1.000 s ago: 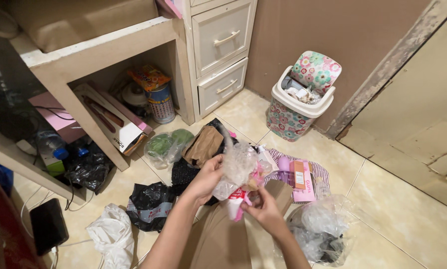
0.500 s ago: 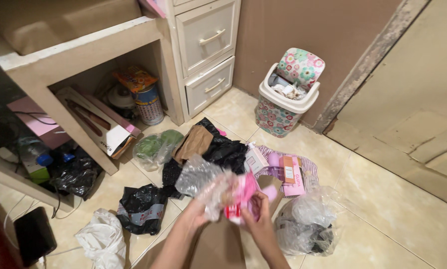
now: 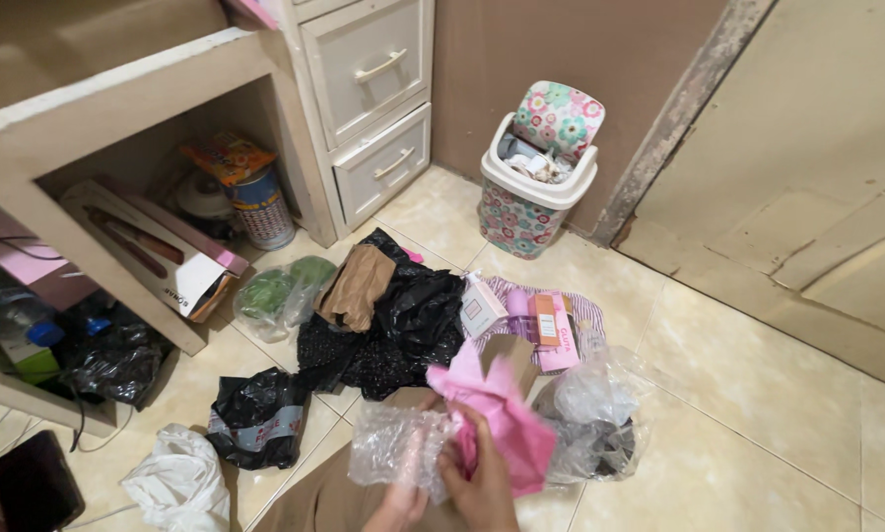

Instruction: The person sits on the floor and packs various items into a large clear plastic bag. They place bubble wrap, black plastic bags, pink packaging, and small cardboard boxes into the bag one by one.

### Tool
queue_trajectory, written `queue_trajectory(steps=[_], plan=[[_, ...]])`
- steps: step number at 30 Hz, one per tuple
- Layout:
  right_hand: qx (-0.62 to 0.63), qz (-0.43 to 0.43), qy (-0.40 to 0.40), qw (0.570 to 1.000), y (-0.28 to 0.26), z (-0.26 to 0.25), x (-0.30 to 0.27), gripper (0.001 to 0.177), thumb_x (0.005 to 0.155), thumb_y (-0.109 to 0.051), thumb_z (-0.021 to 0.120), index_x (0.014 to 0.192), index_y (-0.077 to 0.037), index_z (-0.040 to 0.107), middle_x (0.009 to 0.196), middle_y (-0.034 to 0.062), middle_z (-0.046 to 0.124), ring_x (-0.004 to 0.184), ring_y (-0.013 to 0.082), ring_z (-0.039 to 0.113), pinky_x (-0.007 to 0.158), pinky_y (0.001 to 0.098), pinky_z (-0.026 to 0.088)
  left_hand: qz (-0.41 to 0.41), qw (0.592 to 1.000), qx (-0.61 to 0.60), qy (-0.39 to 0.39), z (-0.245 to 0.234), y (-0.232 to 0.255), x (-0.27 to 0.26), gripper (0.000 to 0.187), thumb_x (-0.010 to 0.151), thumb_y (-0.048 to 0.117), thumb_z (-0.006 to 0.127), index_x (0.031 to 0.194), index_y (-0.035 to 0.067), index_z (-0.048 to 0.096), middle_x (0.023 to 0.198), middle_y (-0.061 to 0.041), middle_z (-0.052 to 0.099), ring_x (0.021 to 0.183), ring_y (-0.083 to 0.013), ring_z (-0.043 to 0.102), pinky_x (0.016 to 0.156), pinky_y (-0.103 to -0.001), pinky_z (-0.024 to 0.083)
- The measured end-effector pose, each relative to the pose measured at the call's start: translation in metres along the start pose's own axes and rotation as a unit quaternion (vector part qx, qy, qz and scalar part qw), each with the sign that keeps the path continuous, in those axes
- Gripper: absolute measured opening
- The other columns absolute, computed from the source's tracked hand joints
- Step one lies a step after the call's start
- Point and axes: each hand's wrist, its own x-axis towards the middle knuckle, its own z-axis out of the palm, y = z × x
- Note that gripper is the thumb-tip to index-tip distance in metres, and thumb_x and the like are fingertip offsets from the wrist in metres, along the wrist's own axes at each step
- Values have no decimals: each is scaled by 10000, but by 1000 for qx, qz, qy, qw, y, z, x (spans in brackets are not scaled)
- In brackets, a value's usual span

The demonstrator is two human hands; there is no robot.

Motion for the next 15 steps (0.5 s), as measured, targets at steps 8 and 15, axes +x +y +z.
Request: queue_trajectory(steps=[8,15], plan=[[-61,71,-3,996,-16,-28,-11,408,842,-26,688,1224,-167,654,768,120,697,673,179,640,621,296,493,2,1000,-13,29,9,-21,-13,461,951,383,533,1348,152,578,1238,-96,691,1118,-235,671,970,-407,557],[-371,-262,203,867,0,-44,-28,756,748,-213,812,1413,-65,483,1373,225,526,1281,404,495,1053,512,374,-11,999,15,30,29,-24,-20,511,966,425,496,1386,140,550,1320,-106,657,1198,-249,646,1010,-412,547]])
